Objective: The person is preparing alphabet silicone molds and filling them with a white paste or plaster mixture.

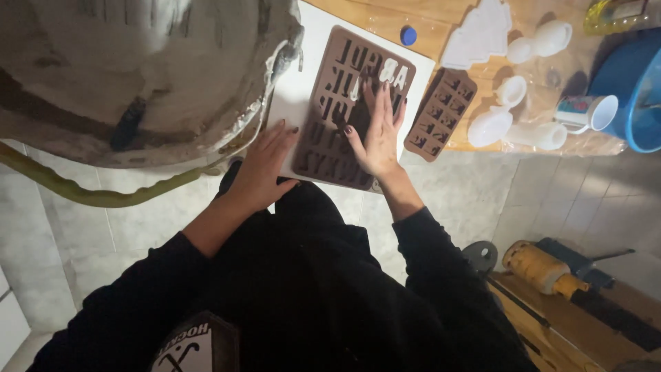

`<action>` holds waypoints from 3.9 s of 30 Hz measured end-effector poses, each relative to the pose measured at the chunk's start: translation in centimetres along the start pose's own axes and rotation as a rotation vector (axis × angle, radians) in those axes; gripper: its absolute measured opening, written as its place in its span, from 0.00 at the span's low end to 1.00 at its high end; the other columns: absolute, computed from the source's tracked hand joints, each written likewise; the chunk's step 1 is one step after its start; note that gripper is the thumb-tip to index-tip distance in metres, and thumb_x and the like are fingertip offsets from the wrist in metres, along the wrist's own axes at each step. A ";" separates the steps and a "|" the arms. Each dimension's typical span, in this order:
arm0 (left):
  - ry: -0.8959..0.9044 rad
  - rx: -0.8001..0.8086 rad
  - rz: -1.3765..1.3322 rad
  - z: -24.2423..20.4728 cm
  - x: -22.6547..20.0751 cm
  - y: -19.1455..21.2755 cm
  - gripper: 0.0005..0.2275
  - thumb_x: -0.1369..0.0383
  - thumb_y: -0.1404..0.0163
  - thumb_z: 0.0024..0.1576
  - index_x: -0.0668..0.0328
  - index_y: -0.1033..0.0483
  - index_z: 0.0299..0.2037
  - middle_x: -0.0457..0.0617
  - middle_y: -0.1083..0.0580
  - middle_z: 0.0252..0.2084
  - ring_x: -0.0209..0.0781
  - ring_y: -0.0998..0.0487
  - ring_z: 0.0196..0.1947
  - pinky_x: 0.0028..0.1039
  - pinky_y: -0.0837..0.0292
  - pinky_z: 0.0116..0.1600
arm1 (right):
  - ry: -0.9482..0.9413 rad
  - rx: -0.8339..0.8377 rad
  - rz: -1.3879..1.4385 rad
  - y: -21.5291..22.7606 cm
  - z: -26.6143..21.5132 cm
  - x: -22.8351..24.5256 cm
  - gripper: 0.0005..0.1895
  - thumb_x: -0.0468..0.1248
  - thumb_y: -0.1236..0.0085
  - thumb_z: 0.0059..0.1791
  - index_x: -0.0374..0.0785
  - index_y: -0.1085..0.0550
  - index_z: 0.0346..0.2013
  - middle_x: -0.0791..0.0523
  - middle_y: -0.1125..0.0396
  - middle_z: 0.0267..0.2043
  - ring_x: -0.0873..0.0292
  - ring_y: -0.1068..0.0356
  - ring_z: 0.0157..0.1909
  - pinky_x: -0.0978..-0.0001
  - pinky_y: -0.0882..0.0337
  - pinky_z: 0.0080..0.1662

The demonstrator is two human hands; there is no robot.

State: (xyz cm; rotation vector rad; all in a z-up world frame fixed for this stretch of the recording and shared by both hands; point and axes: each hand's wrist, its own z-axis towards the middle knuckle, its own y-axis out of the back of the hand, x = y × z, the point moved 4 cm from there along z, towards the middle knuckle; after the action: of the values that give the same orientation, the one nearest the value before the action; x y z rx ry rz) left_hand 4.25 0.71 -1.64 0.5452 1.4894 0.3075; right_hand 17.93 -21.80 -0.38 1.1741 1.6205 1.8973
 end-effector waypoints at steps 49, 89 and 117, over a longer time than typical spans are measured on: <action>0.013 0.029 -0.100 -1.2 1.2 0.4 0.44 0.64 0.34 0.46 0.63 0.46 0.72 0.67 0.47 0.75 0.61 0.48 0.75 0.46 0.49 0.74 | -0.151 -0.459 1.590 6.2 0.0 4.6 0.30 0.51 0.59 0.65 0.31 0.45 0.72 0.45 0.41 0.75 0.47 0.53 0.82 0.57 0.68 0.81; 0.577 0.045 -0.024 -1.1 0.6 -4.0 0.18 0.63 0.39 0.57 0.66 0.28 0.50 0.60 0.24 0.46 0.54 0.23 0.48 0.42 0.27 0.53 | -0.037 -0.277 0.824 5.1 0.9 -9.5 0.42 0.19 0.58 0.57 0.45 0.59 0.81 0.51 0.37 0.67 0.54 0.38 0.71 0.59 0.41 0.76; 0.352 -0.462 0.055 18.0 5.1 -1.3 0.26 0.84 0.55 0.59 0.59 0.41 0.69 0.64 0.28 0.51 0.61 0.24 0.52 0.43 0.27 0.56 | -0.639 -0.537 0.704 -1.7 -11.1 -6.2 0.58 0.17 0.45 0.40 0.40 0.64 0.78 0.50 0.42 0.59 0.57 0.34 0.54 0.71 0.24 0.44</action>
State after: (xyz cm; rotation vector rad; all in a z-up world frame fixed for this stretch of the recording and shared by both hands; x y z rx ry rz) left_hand 22.27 -0.55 -6.83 0.1638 1.6709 0.7992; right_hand 12.40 -32.83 -3.90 1.9559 0.3397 1.8301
